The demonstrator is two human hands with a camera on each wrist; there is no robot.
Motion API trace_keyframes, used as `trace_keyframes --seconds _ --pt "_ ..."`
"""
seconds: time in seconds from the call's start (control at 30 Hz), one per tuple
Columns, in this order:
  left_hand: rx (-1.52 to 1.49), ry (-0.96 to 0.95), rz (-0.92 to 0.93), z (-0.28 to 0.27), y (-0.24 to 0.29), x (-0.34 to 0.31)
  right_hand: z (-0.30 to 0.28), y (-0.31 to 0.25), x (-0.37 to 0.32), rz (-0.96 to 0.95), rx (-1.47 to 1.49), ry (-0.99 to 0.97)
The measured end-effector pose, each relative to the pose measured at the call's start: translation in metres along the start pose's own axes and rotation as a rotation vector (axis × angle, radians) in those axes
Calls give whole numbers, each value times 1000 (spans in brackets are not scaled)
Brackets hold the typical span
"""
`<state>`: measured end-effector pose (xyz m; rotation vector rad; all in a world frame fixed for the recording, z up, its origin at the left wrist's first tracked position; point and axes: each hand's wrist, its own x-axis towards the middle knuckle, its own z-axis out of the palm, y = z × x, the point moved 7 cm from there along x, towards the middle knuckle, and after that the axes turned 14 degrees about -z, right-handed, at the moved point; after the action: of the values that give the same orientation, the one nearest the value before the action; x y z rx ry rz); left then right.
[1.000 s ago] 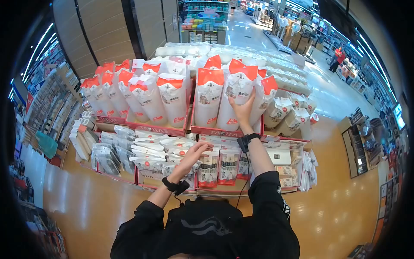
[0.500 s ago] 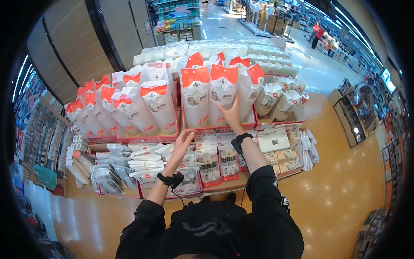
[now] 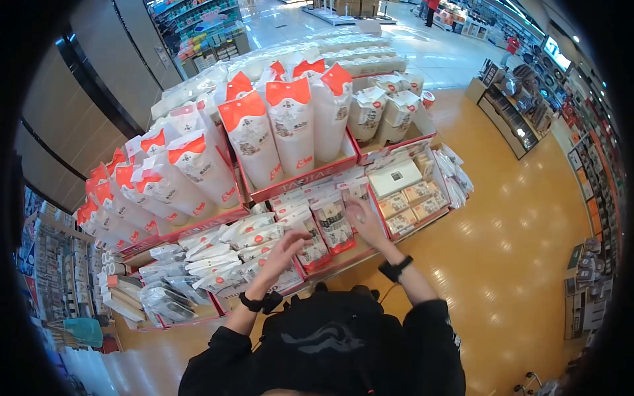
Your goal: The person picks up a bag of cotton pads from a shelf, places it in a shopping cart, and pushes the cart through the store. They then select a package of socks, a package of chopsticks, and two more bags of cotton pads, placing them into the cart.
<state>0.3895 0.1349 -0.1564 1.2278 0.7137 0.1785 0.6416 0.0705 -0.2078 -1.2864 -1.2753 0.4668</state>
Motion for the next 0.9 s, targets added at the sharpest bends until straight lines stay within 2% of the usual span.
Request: trace_keyframes --seconds 0.07,0.1,0.13,0.17,0.2,0.23,0.27,0.3,0.33,0.37,0.47,0.5,0.57,0.6,0.63,0.67,0.7,0.73,0.8,0.83,0.87,0.9 --pt "10 -63 -69 25 -21 -6 -34 -1 -75 121 -100 84" --pt "23 -122 -132 40 -35 -6 -58 52 -136 170 -175 120" --pt "15 -159 -142 51 -54 -1 -72 50 -182 250 -203 147" --pt "27 -163 -141 58 -65 0 -81 67 -240 315 -5 286" --pt "78 -175 -198 69 -76 3 -94 104 -317 443 -5 322" --pt "135 -200 -256 85 -85 6 -107 137 -403 516 -246 277" --pt "134 -208 -226 103 -78 6 -111 177 -499 794 -202 171" --pt "164 -264 -231 121 -84 12 -110 195 -587 873 -790 88" --pt "164 -267 -250 135 -94 21 -98 204 -682 933 -243 213" --pt "163 -274 -267 149 -100 30 -88 184 -729 958 -251 287" --pt "290 -317 -209 211 -97 52 -48 134 -839 1294 98 945" --pt "341 -346 -187 236 -100 63 -29 115 -859 1358 246 1203" --pt "395 -382 -191 284 -110 81 -25 93 -865 1483 214 1128" --pt "451 -491 -200 304 -119 94 -48 68 -825 1262 -15 828" --pt "483 -500 -246 313 -132 110 -49 33 -778 1042 -237 510" --pt "512 -490 -291 315 -147 126 -28 81 -811 1291 260 1081" --pt "556 -547 -308 318 -167 147 -45 73 -782 1302 185 1058" --pt "634 -513 -346 315 -192 175 -51 98 -780 1267 121 1007" --pt "761 -421 -443 296 -227 202 -79 87 -740 1217 25 987" --pt "783 -445 -450 237 -275 224 -98 75 -727 1141 133 1110" --pt "887 -460 -527 213 -321 243 -123 66 -715 1051 231 1229" --pt "990 -469 -599 257 -345 278 -152 61 -711 1061 236 1230"
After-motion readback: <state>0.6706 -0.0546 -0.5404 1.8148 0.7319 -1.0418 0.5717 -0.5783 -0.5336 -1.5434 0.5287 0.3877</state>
